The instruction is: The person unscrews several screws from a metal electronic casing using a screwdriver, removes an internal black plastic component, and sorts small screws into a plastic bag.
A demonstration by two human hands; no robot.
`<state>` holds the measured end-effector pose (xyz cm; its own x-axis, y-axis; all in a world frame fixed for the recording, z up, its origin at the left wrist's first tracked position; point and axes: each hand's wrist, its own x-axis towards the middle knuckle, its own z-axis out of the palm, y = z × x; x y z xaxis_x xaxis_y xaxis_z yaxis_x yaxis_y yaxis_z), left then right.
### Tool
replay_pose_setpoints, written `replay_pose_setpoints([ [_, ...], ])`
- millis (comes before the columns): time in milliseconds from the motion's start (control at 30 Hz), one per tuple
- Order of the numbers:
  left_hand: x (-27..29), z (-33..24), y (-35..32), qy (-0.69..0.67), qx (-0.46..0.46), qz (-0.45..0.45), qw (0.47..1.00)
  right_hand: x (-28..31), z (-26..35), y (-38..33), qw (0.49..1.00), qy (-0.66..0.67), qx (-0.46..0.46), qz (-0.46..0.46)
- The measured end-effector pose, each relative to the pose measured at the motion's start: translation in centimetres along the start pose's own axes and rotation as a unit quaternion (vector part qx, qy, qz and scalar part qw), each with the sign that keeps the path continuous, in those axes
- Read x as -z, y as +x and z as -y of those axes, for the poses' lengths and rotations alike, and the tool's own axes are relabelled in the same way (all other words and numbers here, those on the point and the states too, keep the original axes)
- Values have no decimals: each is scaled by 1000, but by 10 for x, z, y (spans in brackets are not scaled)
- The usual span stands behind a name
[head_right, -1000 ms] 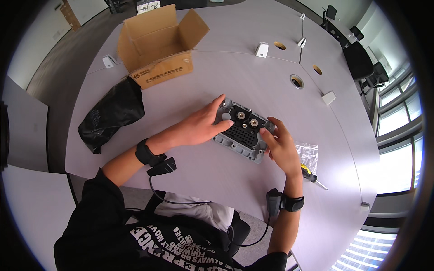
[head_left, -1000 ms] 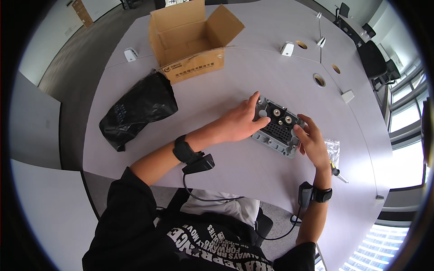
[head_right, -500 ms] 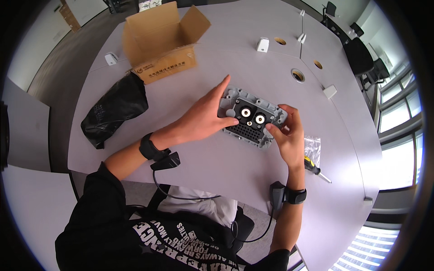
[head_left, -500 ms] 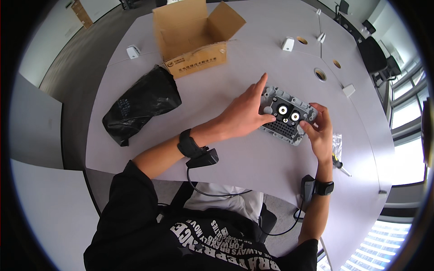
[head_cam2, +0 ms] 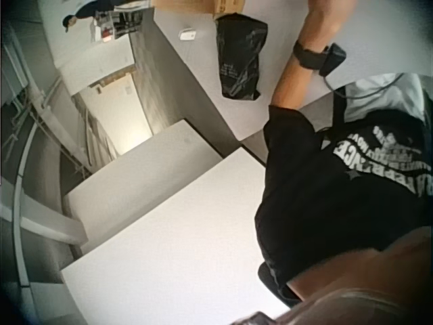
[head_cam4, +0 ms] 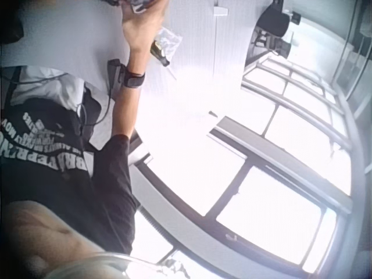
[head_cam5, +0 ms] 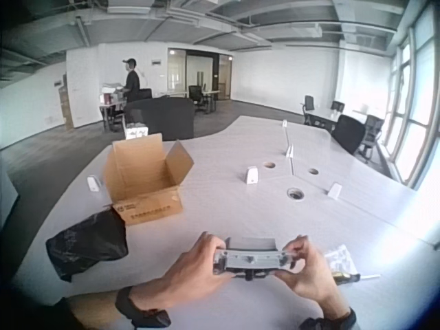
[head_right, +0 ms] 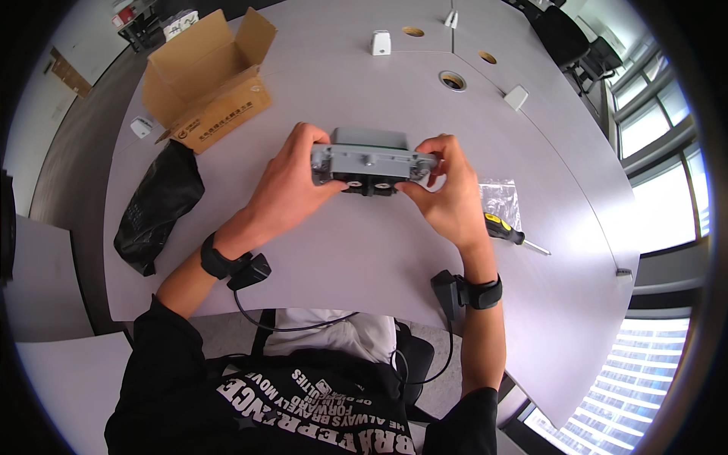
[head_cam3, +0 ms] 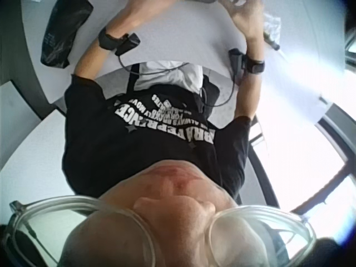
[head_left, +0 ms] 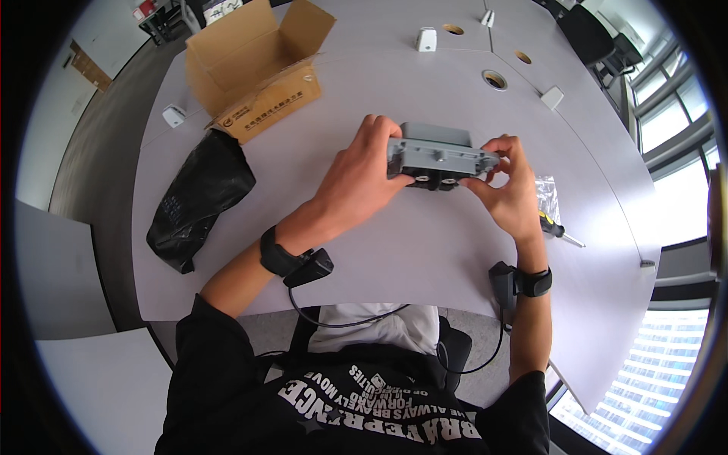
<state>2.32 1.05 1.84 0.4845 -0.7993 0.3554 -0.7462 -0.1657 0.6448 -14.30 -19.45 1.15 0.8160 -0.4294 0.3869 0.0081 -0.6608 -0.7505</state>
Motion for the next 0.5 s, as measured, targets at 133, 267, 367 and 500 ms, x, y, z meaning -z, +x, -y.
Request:
replay_pose_setpoints([
  [133,6,-4,-2,38,-16,19,999,-1,9,-1,999,-36,11,12],
  [267,14,-13,-9,29,-28,37,999,3,17,1,999,-30,-7,37],
  [367,16,-18,-17,27,-26,60,998,7,22,-1,997,-47,-11,54],
  [500,13,-19,-24,27,-34,48,998,6,25,-5,995,-79,17,51],
])
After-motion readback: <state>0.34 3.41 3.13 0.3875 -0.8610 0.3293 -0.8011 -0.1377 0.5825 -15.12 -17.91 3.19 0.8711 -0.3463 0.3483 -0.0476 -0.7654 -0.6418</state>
